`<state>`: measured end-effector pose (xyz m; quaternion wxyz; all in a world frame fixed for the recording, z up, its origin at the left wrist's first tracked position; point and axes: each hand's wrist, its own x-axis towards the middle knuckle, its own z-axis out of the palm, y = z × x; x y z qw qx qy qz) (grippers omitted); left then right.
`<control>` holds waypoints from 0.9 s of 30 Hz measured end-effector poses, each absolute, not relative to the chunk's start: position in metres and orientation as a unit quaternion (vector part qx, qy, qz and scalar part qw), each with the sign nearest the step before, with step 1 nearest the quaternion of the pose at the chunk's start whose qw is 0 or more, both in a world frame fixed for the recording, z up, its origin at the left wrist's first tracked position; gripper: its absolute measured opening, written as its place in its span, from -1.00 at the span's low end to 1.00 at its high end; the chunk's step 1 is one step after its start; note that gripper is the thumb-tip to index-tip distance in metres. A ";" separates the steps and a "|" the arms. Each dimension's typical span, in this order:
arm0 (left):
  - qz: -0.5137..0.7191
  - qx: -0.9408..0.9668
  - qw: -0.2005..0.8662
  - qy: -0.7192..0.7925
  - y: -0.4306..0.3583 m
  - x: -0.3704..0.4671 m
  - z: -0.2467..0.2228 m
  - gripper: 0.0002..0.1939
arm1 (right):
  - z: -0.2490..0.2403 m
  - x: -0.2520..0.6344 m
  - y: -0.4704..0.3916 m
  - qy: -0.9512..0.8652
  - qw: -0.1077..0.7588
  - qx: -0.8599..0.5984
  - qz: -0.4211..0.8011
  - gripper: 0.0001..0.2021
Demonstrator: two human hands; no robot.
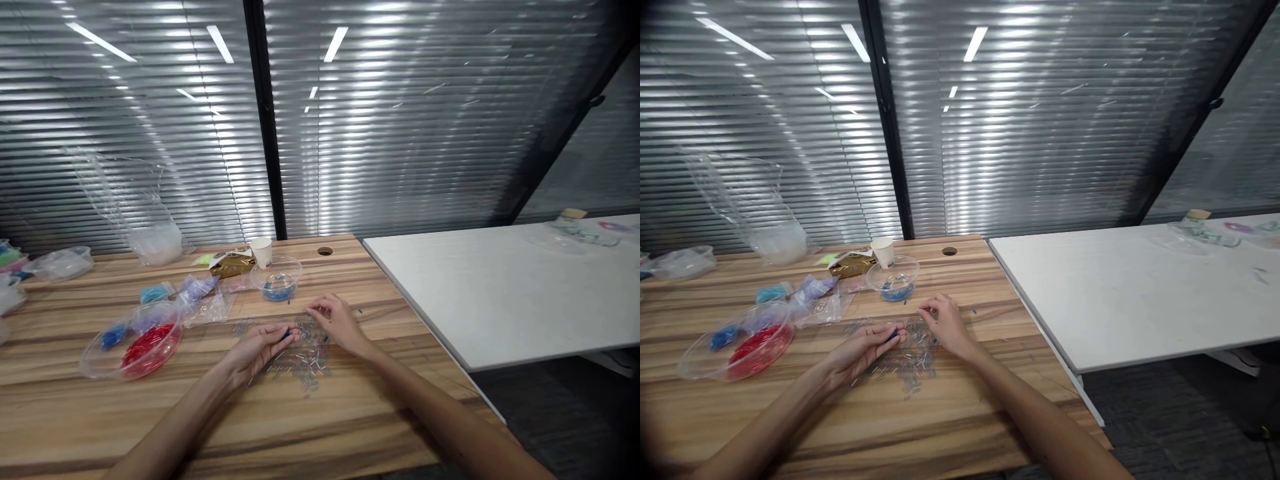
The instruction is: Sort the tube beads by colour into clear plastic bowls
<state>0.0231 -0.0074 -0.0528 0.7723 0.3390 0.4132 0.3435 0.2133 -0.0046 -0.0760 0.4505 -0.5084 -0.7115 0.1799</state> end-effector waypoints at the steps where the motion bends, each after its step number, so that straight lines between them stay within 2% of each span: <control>1: 0.343 0.338 0.771 0.416 -0.007 0.023 -0.052 -0.84 | -0.078 0.214 -0.004 -0.714 0.448 -0.509 0.175 -0.85; 27: 0.331 0.352 0.772 0.413 -0.005 0.020 -0.057 -0.83 | -0.086 0.217 -0.002 -0.743 0.396 -0.527 0.117 -0.84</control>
